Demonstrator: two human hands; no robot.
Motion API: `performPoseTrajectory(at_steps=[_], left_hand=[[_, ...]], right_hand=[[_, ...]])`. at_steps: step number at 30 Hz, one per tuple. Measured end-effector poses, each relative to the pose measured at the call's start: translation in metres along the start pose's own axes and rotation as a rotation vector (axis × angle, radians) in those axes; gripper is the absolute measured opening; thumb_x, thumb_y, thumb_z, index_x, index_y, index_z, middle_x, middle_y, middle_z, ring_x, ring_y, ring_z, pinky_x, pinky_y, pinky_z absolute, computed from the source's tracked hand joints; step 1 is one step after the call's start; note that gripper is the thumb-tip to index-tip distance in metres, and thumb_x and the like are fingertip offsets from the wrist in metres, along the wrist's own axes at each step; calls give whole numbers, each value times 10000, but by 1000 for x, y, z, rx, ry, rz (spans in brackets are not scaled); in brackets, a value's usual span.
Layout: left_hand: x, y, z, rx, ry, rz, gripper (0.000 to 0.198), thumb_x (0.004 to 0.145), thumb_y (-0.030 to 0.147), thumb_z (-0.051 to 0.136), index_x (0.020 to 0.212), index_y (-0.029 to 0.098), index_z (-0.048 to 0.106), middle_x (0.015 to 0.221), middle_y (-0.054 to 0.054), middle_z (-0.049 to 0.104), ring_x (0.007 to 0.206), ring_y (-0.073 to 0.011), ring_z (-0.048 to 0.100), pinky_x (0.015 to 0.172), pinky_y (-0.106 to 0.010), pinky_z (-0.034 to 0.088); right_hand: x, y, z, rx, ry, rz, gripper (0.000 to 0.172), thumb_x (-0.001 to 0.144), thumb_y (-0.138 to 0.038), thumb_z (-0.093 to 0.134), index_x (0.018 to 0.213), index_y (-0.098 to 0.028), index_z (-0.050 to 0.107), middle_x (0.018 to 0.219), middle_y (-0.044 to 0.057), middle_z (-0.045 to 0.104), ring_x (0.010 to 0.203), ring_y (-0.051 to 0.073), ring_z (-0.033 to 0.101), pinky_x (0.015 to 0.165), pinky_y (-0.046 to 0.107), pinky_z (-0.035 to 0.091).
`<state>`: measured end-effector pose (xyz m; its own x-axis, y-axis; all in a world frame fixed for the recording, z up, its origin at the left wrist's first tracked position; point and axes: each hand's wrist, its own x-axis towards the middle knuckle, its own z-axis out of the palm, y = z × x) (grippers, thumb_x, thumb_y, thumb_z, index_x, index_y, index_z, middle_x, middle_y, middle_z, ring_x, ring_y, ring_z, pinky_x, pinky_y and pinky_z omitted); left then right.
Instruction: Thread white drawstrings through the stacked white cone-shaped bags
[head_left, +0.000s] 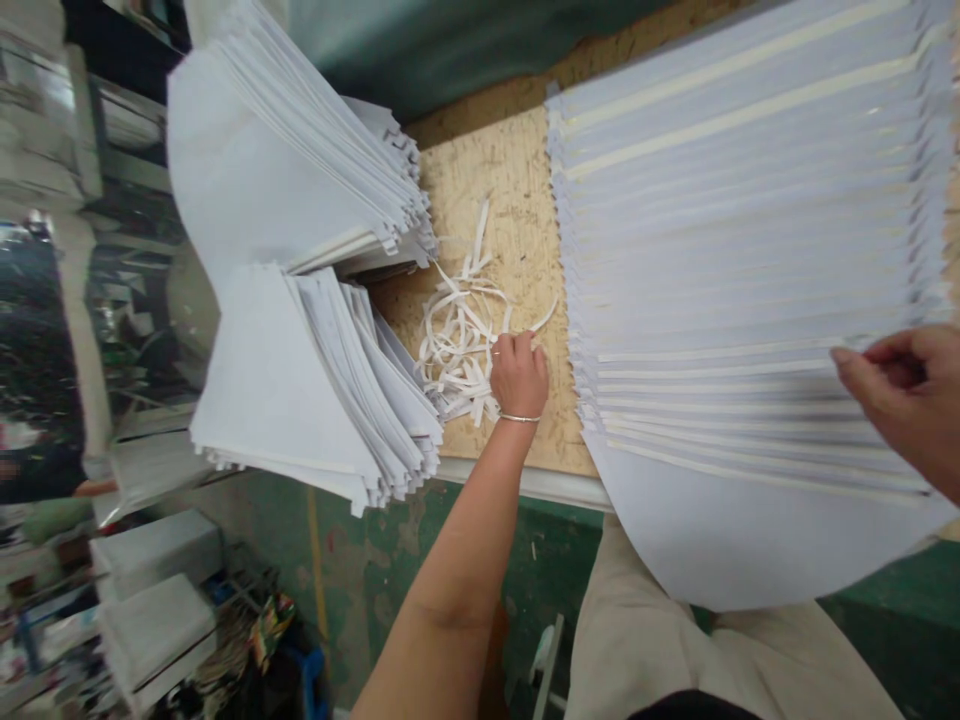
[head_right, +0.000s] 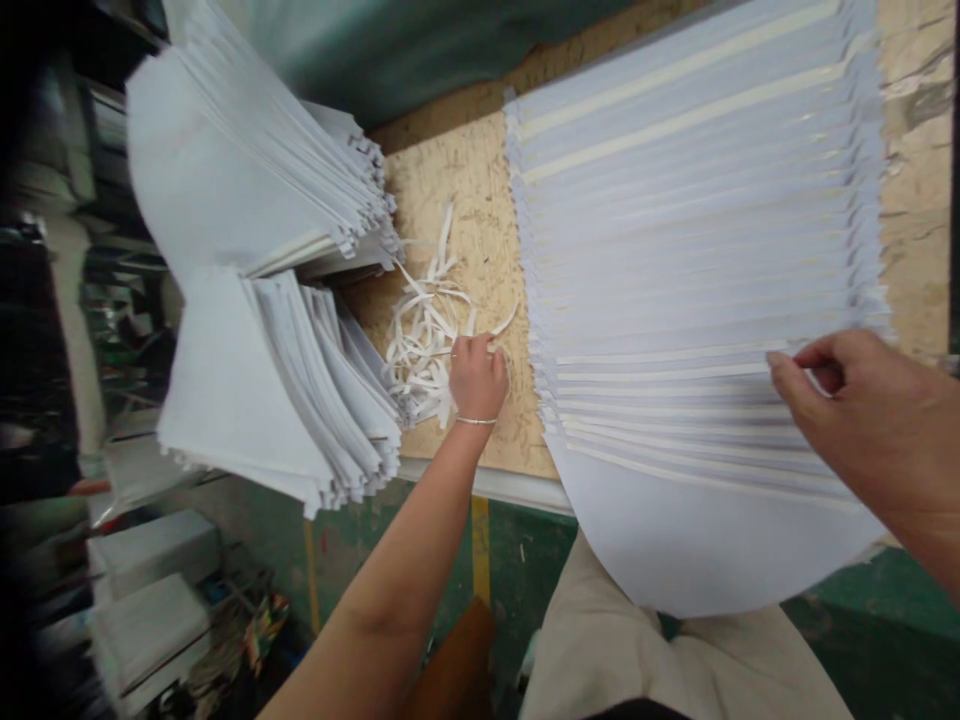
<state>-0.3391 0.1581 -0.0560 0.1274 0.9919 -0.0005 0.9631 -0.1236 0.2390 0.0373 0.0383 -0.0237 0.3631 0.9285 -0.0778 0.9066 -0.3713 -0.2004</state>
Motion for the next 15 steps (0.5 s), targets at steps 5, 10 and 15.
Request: performPoseTrajectory(at_steps=[5,10,15], left_hand=[[25,-8,13,89,-44,37,122,904,248,503,980,194,582,1067,-117,541,1068,-265,507,901,-372,418],[22,-21,0,32,-85,165,135,916,218,445,901,192,576,971,-117,599,1015,-272,527,913,-405,397],[-4,-24,-39,-115,-199,375,161,912,239,442,976,225,589,942,-84,659,953,-254,577,904,-416,406]], right_hand=[[-5,-74,12,248,-53,-204,275,887,-471,523,908,-216,625,750,4,615,633,162,567,566,281,367],[-5,-158,26,412,-129,-501,240,967,-275,445,1080,-201,644,973,86,651,931,232,588,824,359,426],[1,-229,38,430,-141,-742,371,979,-135,374,1295,-230,545,1354,76,539,1349,249,344,1033,471,265]])
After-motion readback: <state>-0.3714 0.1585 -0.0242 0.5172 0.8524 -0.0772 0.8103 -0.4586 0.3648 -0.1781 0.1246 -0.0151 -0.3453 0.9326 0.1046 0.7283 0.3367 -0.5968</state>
